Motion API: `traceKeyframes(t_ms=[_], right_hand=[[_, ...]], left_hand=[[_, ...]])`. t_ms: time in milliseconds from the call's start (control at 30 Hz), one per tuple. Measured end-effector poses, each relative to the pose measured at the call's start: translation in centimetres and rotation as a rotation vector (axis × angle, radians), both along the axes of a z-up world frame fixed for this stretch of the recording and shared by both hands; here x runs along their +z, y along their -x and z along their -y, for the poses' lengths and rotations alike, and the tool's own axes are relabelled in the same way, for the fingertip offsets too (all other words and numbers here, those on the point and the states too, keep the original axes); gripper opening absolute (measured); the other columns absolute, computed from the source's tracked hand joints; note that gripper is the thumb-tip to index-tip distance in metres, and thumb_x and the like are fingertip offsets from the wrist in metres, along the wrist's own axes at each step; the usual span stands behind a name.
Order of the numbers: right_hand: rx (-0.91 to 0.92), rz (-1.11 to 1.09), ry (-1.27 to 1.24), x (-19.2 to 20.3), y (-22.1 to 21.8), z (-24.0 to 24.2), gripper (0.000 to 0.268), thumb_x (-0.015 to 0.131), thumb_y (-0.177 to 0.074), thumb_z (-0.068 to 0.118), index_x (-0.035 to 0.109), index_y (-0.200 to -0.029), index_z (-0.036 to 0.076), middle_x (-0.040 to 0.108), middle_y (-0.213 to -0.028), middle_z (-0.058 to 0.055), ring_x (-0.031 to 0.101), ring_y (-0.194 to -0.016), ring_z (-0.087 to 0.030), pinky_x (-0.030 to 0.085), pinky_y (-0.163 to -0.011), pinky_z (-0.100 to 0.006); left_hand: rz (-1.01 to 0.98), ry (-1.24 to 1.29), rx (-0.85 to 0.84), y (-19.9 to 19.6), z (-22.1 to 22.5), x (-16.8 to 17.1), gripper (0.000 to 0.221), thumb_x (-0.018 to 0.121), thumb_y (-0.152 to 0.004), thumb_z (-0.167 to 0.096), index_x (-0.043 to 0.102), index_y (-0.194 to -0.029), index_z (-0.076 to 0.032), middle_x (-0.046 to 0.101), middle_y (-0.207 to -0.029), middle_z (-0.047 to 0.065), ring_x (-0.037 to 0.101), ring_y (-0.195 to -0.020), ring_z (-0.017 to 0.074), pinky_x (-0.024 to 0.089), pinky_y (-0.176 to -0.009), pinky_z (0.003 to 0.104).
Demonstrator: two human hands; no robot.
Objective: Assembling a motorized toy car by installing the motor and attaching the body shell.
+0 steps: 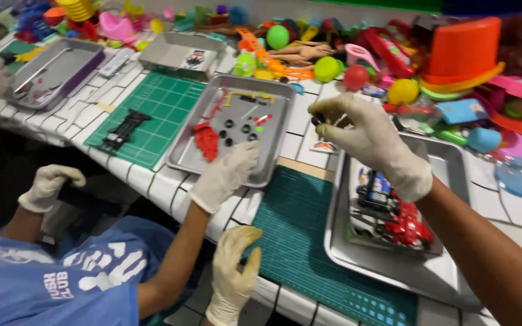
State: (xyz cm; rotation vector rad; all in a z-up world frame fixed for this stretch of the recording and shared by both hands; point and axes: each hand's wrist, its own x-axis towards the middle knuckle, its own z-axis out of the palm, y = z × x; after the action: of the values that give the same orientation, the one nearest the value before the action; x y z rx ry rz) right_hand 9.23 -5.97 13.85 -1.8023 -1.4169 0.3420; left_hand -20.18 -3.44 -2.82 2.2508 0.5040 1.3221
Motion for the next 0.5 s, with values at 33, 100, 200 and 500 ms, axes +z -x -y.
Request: traceKeyframes(t_ms=[33, 100, 200, 500], right_hand=[[0.025, 0.006, 0.002, 0.0, 0.8, -3.6, 0.033, 0.072, -0.089, 0.008, 0.073, -0.121, 0.015, 0.073, -0.113, -0.003, 0.066, -0.094, -0.013, 0.056, -0.08, -0.028], [0.109, 0.014, 0.036, -0.2, 2.7, -10.9, 0.037, 0.071, -0.09, 0.008, 0.07, -0.126, 0.015, 0.074, -0.11, -0.002, 0.067, -0.096, -0.014, 0.055, -0.087, -0.029], [0.273, 0.217, 0.063, -3.4, 5.2, -22.5, 0.031, 0.075, -0.089, 0.019, 0.074, -0.12, 0.017, 0.076, -0.113, -0.007, 0.072, -0.101, -0.02, 0.058, -0.091, -0.036], [0.249, 0.57, 0.189, -14.0, 10.8, -44.7, 0.037, 0.077, -0.079, 0.026, 0.075, -0.115, 0.033, 0.075, -0.102, 0.0, 0.072, -0.105, -0.026, 0.059, -0.094, -0.044]], left_hand=[[0.006, 0.002, 0.025, 0.4, 0.1, 0.1, 0.017, 0.058, -0.093, -0.003, 0.069, -0.107, -0.004, 0.073, -0.11, 0.011, 0.068, -0.102, 0.0293, 0.053, -0.096, 0.042], [0.076, 0.034, 0.011, 1.0, 0.1, 0.2, 0.023, 0.059, -0.092, -0.004, 0.069, -0.112, -0.001, 0.066, -0.116, 0.016, 0.066, -0.108, 0.0334, 0.056, -0.099, 0.045], [0.102, 0.088, 0.119, 1.8, 0.2, -1.7, 0.037, 0.047, -0.108, -0.036, 0.07, -0.119, -0.009, 0.065, -0.124, 0.016, 0.066, -0.114, 0.0367, 0.057, -0.096, 0.052], [-0.408, -0.894, 0.578, 2.8, -25.7, 0.1, 0.011, 0.062, -0.099, -0.003, 0.068, -0.108, 0.0, 0.066, -0.109, 0.016, 0.064, -0.103, 0.0263, 0.06, -0.087, 0.03]])
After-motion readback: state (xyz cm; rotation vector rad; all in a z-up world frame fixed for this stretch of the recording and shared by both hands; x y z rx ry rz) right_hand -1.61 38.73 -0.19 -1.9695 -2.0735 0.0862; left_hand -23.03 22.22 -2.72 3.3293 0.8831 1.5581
